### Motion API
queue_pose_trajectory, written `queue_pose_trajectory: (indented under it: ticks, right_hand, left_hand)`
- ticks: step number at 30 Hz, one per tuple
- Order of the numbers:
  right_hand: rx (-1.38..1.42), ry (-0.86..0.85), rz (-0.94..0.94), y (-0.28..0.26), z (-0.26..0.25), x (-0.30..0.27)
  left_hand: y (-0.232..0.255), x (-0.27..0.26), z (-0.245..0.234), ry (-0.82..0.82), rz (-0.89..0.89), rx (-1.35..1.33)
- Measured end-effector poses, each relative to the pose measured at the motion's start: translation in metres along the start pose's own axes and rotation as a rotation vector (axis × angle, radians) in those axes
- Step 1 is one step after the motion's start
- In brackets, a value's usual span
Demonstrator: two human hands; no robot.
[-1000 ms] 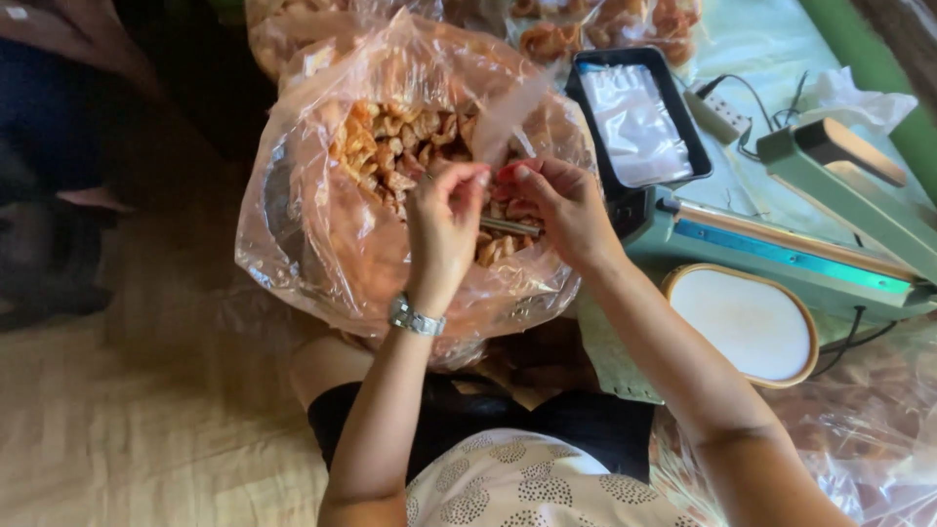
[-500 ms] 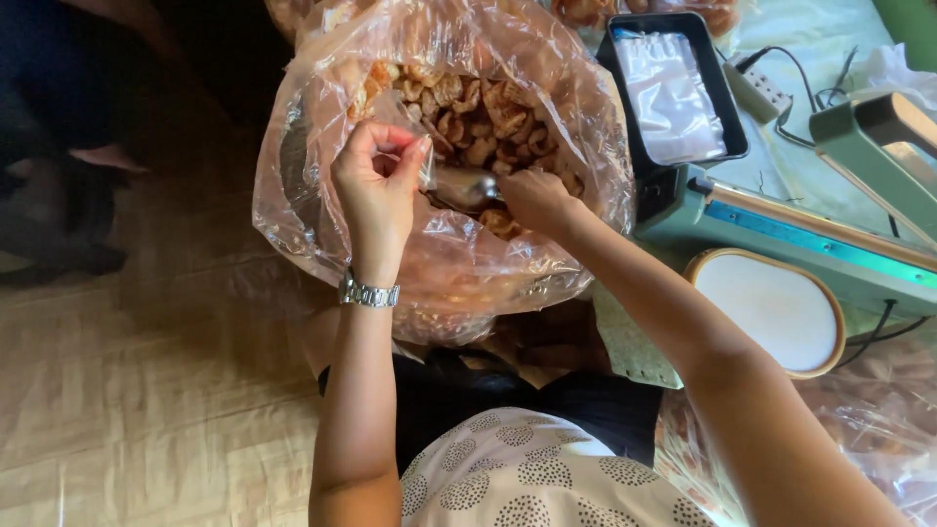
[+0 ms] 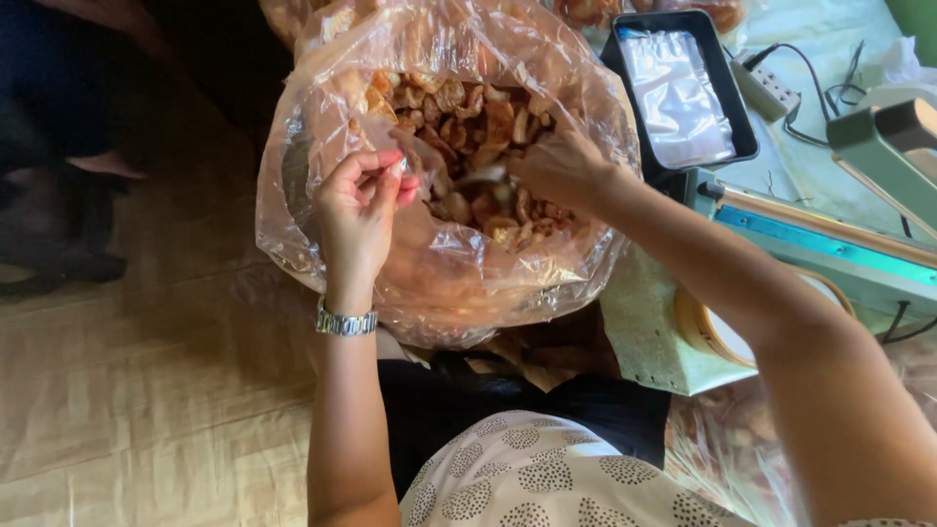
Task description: Scooping snacks from a large bulk bag into small plastic bags and sealing them using a manual heat sealer.
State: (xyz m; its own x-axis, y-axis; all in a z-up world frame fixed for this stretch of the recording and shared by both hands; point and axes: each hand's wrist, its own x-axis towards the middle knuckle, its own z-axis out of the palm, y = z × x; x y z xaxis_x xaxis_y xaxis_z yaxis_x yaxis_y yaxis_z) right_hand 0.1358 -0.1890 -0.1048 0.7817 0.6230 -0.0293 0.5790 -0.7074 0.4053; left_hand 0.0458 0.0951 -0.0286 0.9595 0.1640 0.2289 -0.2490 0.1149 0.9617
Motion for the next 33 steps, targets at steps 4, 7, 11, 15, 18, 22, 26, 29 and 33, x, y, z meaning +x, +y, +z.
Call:
queue_pose_trajectory:
  ticks: [4, 7, 11, 15, 18, 22, 26, 29, 33]
  right_hand:
    - [0.138, -0.187, -0.073, 0.009, 0.030, 0.000]
    - [0.337, -0.341, -0.074, -0.005, 0.011, -0.002]
    - [0.636, -0.638, -0.093, 0.003, -0.043, 0.001]
    - [0.670, -0.545, -0.051, -0.010, 0.028, 0.010]
    - [0.197, -0.197, -0.039, -0.028, 0.074, 0.026]
    - [0.269, -0.122, -0.048, -0.018, 0.052, 0.013]
    - [0.413, -0.207, 0.029, -0.010, 0.112, 0.013]
    - [0.553, -0.327, 0.113, -0.023, 0.070, 0.019]
    - [0.602, -0.309, 0.166, -0.020, -0.005, -0.001]
  left_hand:
    - [-0.005, 0.003, -0.005, 0.018, -0.024, -0.021]
    - [-0.012, 0.002, 0.004, 0.019, 0.026, 0.026]
    - [-0.005, 0.008, 0.002, -0.015, 0.098, 0.155]
    - [0.000, 0.004, 0.002, 0.012, 0.136, 0.160]
    - [0.007, -0.003, 0.001, 0.051, 0.182, 0.189]
    - [0.004, -0.001, -0.009, 0.065, 0.206, 0.200]
    - [0.002, 0.000, -0.010, 0.094, 0.220, 0.165]
    - [0.003, -0.003, -0.003, 0.085, 0.229, 0.168]
    - [0.007, -0.001, -0.011, 0.085, 0.259, 0.210]
